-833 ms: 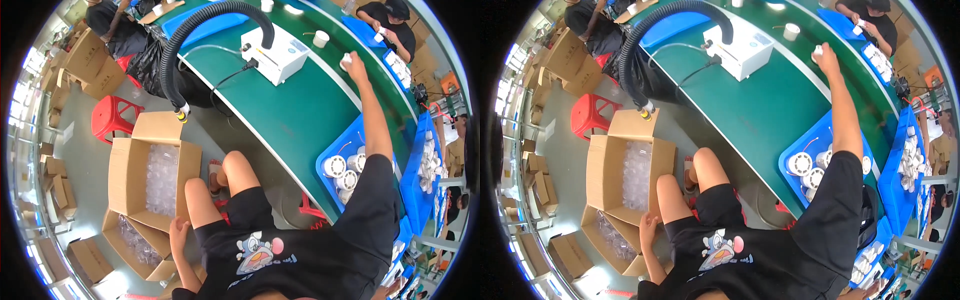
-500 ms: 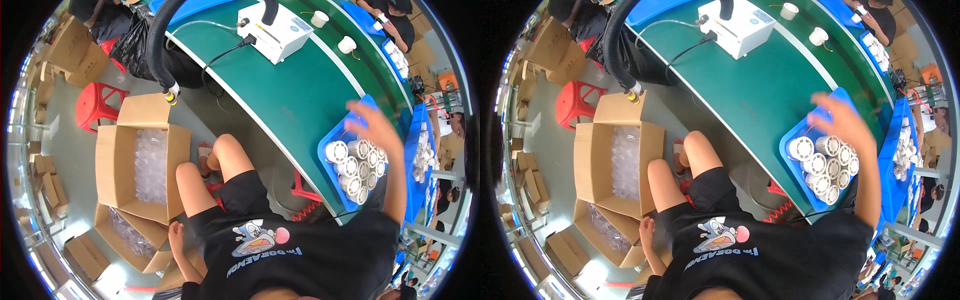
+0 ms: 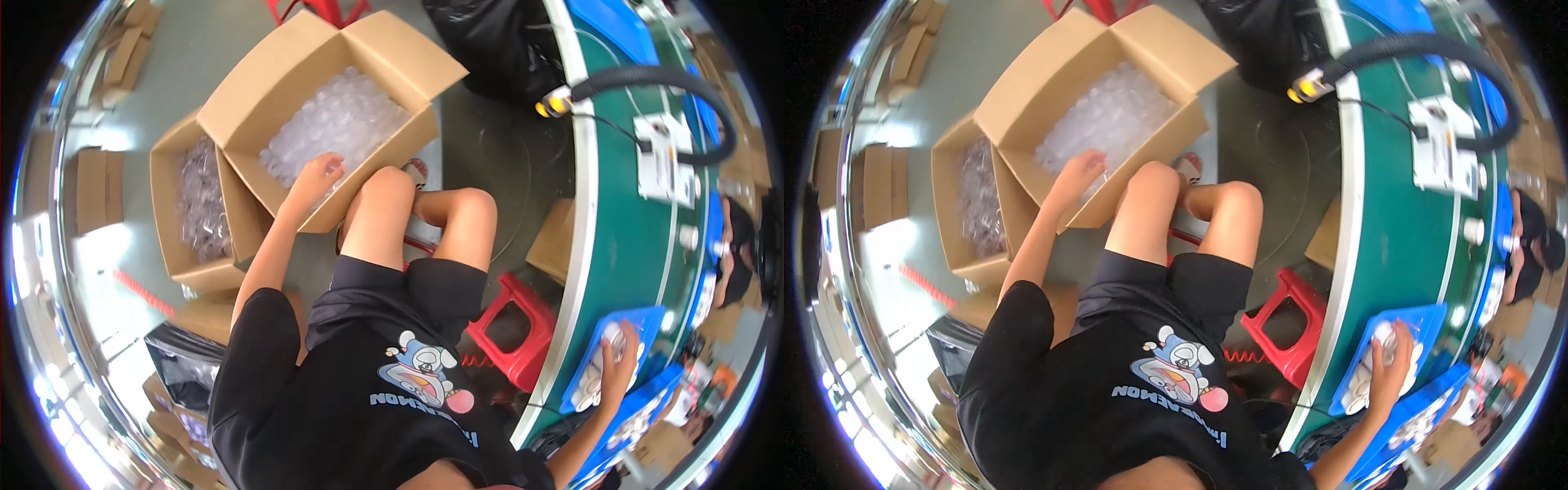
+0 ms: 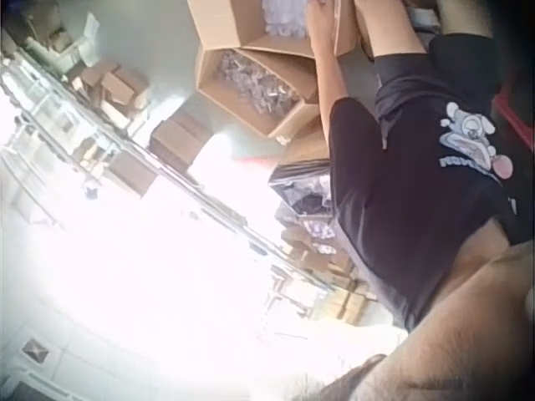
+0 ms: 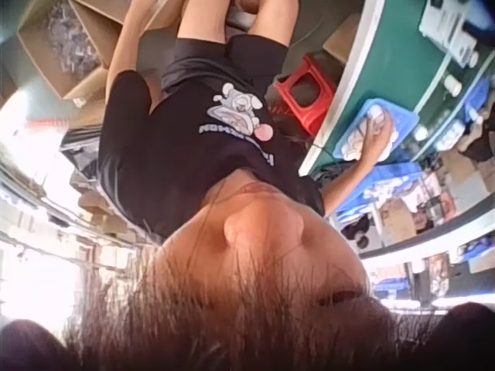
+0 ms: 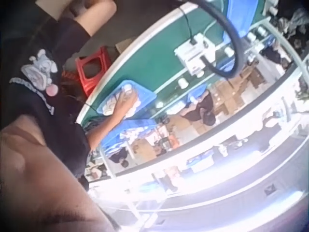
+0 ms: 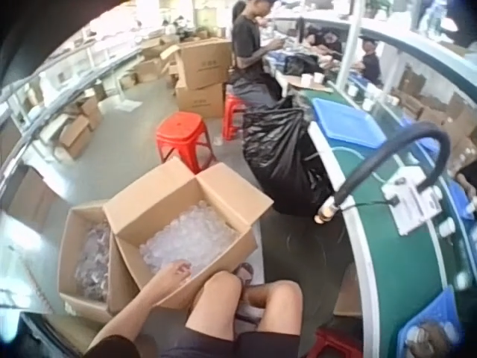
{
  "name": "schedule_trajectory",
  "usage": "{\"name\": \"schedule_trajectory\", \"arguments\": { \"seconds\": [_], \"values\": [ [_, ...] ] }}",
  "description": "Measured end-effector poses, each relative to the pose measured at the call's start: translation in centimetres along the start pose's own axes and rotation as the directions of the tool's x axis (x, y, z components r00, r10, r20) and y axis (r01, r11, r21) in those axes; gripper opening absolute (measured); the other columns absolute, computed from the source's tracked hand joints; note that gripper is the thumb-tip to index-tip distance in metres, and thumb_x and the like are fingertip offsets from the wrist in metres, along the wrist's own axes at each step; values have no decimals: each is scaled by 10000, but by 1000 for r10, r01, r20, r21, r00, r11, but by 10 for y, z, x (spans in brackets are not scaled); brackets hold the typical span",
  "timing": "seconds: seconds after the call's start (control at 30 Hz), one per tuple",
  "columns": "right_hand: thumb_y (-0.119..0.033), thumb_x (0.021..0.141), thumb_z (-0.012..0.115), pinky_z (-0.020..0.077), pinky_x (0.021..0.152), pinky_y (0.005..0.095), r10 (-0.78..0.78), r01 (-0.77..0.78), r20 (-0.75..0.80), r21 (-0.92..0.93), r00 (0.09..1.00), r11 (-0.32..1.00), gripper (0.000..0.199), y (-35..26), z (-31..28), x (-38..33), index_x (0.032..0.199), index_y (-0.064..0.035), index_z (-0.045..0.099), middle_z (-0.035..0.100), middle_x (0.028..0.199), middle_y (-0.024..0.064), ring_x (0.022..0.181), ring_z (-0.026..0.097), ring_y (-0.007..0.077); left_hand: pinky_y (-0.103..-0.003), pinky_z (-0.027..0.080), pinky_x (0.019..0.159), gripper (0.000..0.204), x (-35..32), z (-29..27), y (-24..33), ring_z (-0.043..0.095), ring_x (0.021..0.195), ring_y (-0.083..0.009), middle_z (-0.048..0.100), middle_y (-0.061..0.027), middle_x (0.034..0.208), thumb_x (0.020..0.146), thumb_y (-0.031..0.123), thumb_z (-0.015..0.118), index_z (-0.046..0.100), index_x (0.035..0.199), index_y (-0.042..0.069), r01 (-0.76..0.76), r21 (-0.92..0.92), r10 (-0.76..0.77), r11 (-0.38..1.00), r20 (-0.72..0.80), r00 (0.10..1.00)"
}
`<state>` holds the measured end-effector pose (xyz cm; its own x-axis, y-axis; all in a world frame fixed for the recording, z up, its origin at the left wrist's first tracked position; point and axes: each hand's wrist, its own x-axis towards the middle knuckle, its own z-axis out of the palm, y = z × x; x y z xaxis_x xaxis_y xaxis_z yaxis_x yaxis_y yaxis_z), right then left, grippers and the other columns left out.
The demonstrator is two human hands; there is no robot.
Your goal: The person assembles small electronic components by fitting a white cylindrical component into a transparent plastic shell by hand.
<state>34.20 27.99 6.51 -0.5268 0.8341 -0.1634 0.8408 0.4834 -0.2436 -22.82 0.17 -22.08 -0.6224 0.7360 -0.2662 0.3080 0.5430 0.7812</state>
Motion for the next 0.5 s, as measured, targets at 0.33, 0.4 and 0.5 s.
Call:
{"name": "schedule_trajectory", "arguments": {
  "seconds": [0.33,0.4,0.5],
  "values": [
    [-275,987,531,475,927,390,41,-164,-455,-234,889,958,414,-68,-23,23,1289,8,528,547,1208,162,1117,542,262,-433,491,903,386,123,60,-109,606,1067,-358,603,-206,1195,854,225,655,572,1160,5,173,75,-159,982,-166,973],
    [-378,1011,421,487,894,373,306,-65,-576,400,758,914,480,-120,5,54,1242,23,548,571,1151,155,1058,557,247,-442,460,972,529,175,95,-107,544,1166,-385,529,-239,1298,850,265,666,492,1275,1,125,205,-96,971,-147,985],
    [-323,967,444,544,723,336,523,-98,-121,923,844,371,397,-185,131,130,1137,8,583,640,944,123,814,639,222,-473,337,1106,723,236,148,-141,395,1329,-404,390,-273,1446,882,369,627,359,1402,-56,160,333,-158,929,-32,987]
  ]
}}
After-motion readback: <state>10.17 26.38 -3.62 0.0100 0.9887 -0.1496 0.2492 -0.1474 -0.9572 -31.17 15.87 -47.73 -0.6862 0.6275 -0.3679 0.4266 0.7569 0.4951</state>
